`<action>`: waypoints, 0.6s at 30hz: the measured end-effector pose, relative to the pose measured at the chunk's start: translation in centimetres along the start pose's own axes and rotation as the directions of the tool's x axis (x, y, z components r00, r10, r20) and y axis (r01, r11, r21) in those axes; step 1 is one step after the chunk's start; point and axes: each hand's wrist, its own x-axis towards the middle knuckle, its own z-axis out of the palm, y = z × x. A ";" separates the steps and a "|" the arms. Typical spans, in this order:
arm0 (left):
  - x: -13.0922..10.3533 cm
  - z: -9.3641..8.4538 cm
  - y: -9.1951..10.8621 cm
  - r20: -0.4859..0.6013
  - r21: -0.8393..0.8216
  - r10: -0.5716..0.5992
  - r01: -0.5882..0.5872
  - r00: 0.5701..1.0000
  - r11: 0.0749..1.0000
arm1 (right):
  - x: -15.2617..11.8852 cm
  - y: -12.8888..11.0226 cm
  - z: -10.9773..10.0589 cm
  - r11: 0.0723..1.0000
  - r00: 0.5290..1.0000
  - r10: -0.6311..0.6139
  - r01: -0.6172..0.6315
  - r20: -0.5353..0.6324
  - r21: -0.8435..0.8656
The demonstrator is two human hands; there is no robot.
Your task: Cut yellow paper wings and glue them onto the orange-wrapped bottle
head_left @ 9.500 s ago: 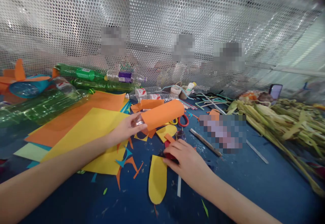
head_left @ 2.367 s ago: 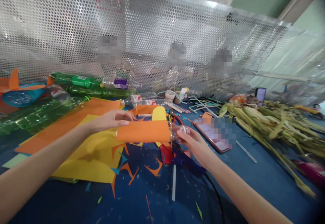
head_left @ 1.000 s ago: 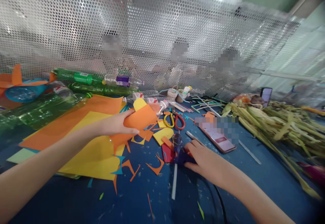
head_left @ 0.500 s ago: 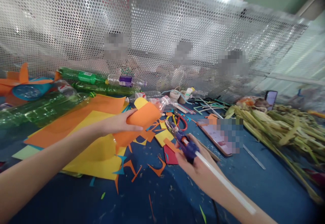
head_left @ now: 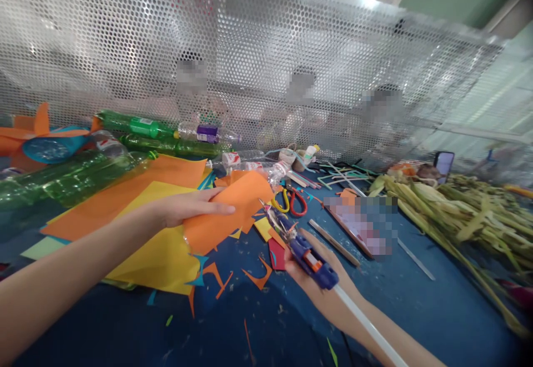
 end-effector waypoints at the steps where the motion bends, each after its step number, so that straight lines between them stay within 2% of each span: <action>1: -0.1 0.1 0.1 -0.003 0.002 -0.001 0.001 1.000 1.000 | 0.0 0.1 0.0 1.000 1.000 0.007 -0.006 0.005 -0.012; 6: -0.4 0.5 0.7 -0.047 0.000 -0.010 0.010 0.999 1.000 | 0.1 -0.1 0.1 1.000 1.000 -0.015 0.014 -0.026 -0.018; 14: -0.3 0.4 0.4 -0.030 0.009 -0.017 0.017 0.999 1.000 | 0.2 -0.4 0.6 0.998 0.997 -0.064 0.064 -0.038 0.005; 18: -0.4 0.5 0.5 -0.037 0.034 -0.003 0.005 0.999 0.999 | 0.0 -0.3 0.8 0.997 0.997 -0.074 0.074 -0.008 -0.023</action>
